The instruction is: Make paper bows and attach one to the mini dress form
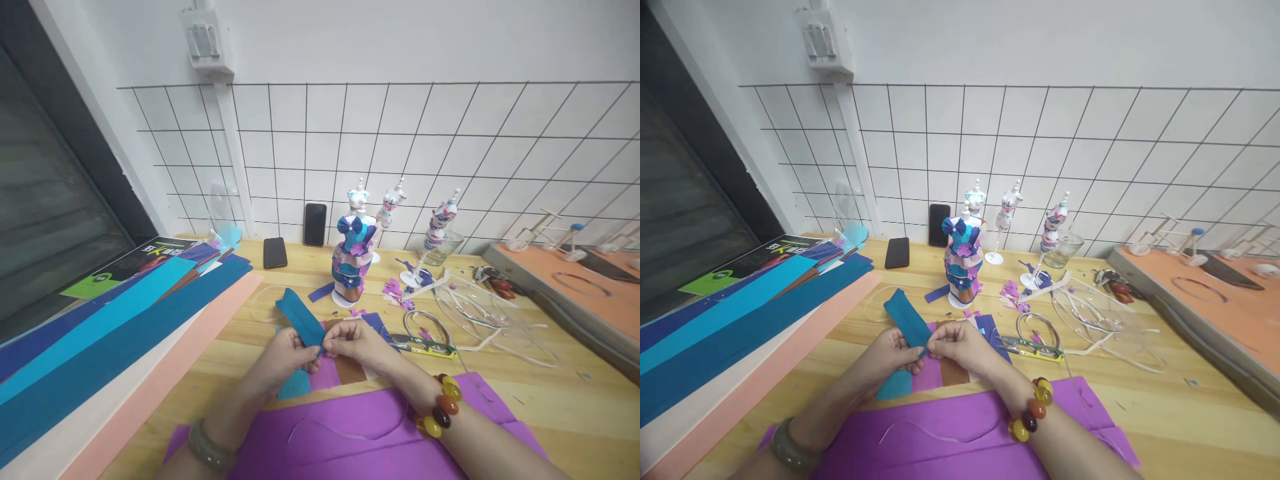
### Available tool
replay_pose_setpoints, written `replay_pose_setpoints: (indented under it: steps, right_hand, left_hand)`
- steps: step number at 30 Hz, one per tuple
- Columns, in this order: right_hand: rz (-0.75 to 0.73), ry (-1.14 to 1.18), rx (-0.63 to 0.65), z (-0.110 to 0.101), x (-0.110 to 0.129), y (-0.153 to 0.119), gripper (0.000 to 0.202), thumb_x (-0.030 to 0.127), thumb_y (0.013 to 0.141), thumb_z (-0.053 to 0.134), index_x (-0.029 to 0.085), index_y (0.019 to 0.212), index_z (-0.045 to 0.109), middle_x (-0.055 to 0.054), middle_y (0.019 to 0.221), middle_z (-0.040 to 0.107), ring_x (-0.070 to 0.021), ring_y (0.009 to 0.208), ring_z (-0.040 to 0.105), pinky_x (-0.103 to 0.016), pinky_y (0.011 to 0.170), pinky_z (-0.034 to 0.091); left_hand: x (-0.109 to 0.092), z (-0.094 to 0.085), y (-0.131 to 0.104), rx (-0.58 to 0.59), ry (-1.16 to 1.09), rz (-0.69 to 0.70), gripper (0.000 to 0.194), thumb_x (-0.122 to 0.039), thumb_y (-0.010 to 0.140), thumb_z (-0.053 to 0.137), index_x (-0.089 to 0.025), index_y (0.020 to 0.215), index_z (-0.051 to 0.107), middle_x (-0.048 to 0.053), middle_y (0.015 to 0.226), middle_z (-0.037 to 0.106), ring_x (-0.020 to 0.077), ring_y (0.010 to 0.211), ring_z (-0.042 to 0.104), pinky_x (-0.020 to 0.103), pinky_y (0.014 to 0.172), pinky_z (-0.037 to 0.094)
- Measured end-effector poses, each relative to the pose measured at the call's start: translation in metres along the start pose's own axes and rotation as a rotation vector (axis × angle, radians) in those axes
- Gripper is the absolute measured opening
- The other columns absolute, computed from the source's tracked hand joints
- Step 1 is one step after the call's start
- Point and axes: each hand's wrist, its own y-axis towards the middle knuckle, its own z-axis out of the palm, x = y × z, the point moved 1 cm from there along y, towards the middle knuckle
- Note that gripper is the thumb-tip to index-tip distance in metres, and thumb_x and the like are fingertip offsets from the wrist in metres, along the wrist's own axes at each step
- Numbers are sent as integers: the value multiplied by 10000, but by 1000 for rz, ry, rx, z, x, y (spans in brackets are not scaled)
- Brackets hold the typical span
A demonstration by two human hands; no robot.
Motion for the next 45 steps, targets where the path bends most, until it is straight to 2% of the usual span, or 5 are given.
replay_pose_setpoints:
  steps: [21, 31, 36, 45]
  right_hand:
    - [48, -21, -63, 1, 2, 1, 249, 301, 523, 767, 106, 623, 649, 10, 527, 615, -73, 494, 528, -218, 549, 418]
    - [40, -7, -64, 0, -1, 2, 277, 330, 514, 766, 114, 644, 650, -2, 565, 639, -96, 519, 567, -242, 573, 445]
    - [19, -23, -72, 0, -3, 2, 241, 308, 529, 758, 116, 622, 645, 13, 535, 617, -82, 499, 536, -220, 538, 417]
    - [4, -3, -51, 1, -3, 3, 222, 298, 576, 735, 109, 629, 632, 8, 550, 609, -81, 508, 531, -220, 544, 408]
  left_hand:
    - [5, -5, 3, 22, -20, 14, 206, -212, 602, 702, -106, 753, 608, 39, 633, 642, 127, 563, 588, 248, 567, 481]
    - [2, 0, 1, 42, -71, -11, 273, -353, 657, 665, -117, 759, 574, 50, 672, 640, 133, 566, 603, 251, 542, 480]
    - [1, 1, 0, 32, 33, 19, 257, -279, 608, 704, -113, 766, 588, 36, 601, 641, 130, 539, 588, 253, 541, 481]
    - [6, 1, 4, 1, 51, 20, 175, -239, 639, 658, -112, 717, 566, 26, 553, 631, 123, 496, 579, 239, 504, 462]
